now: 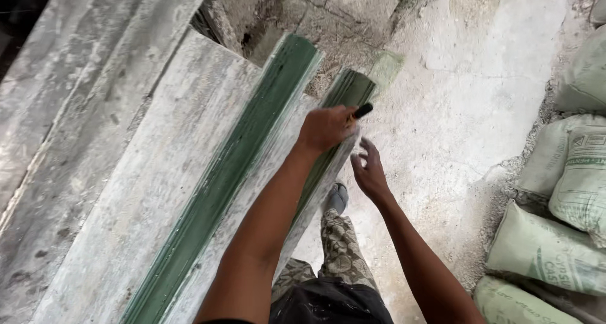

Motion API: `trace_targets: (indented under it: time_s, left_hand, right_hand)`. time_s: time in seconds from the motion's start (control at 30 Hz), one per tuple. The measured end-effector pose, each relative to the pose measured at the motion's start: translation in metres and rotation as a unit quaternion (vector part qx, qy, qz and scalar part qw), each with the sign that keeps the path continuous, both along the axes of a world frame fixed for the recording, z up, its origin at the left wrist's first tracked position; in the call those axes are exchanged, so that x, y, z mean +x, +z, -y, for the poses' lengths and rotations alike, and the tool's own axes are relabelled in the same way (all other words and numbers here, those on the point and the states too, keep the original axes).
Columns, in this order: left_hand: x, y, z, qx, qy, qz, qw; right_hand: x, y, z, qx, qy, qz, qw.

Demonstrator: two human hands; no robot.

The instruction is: The person brushes white dust off long decorative plaster cornice moldings laid on a workbench, using a green hand brush and wiping sections by hand. They then mix plaster paste in a large bowl, adding powder and kneading the mixture with their hands.

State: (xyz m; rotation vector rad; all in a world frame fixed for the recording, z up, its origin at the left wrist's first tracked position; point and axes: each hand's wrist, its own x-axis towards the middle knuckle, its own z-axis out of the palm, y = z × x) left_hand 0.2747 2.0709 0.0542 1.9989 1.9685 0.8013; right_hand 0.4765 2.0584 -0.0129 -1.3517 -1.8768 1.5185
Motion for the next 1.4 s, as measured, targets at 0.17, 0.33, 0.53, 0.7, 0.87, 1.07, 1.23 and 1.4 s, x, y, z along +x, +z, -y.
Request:
trace_targets:
  time_s: [0.17, 0.33, 0.53, 0.7, 0.87, 1.07, 1.23, 1.4]
  left_hand:
    - [-0.001, 0.010, -0.088, -0.019, -0.010, -0.005, 1.000]
    - [0.000, 0.025, -0.137, -0.077, 0.038, 0.078, 0.993]
    - [-0.011, 0.040, -0.169, 0.009, 0.190, 0.254, 0.948]
    - [-0.004, 0.024, -0.106, -0.038, 0.310, 0.141, 0.939]
    - [0.017, 0.017, 0.019, 0.035, 0.357, 0.179, 0.916]
    - [0.016, 0.027, 0.136, 0.083, 0.385, 0.115, 0.912]
    - [0.025, 0.020, 0.268, 0.024, 0.448, 0.130, 0.884]
    - [0.033, 0.018, 0.412, -0.014, 0.506, 0.086, 0.858]
  right_hand:
    - [-0.026, -0.029, -0.048, -0.026, 0.028, -0.011, 0.999]
    - [-0.025, -0.030, -0.058, -0.212, -0.013, -0.066, 0.975]
    - [-0.029, -0.014, -0.102, -0.315, -0.047, -0.182, 0.930]
    - [-0.040, -0.006, -0.120, -0.371, -0.071, -0.203, 0.903]
    - [-0.048, -0.012, -0.126, -0.426, -0.105, -0.177, 0.881]
    - [-0.049, -0.020, -0.134, -0.454, -0.095, -0.193, 0.865]
    - [-0.046, -0.013, -0.116, -0.294, -0.198, -0.099, 0.930]
    - [-0.054, 0.007, -0.039, 0.072, -0.176, -0.167, 0.968]
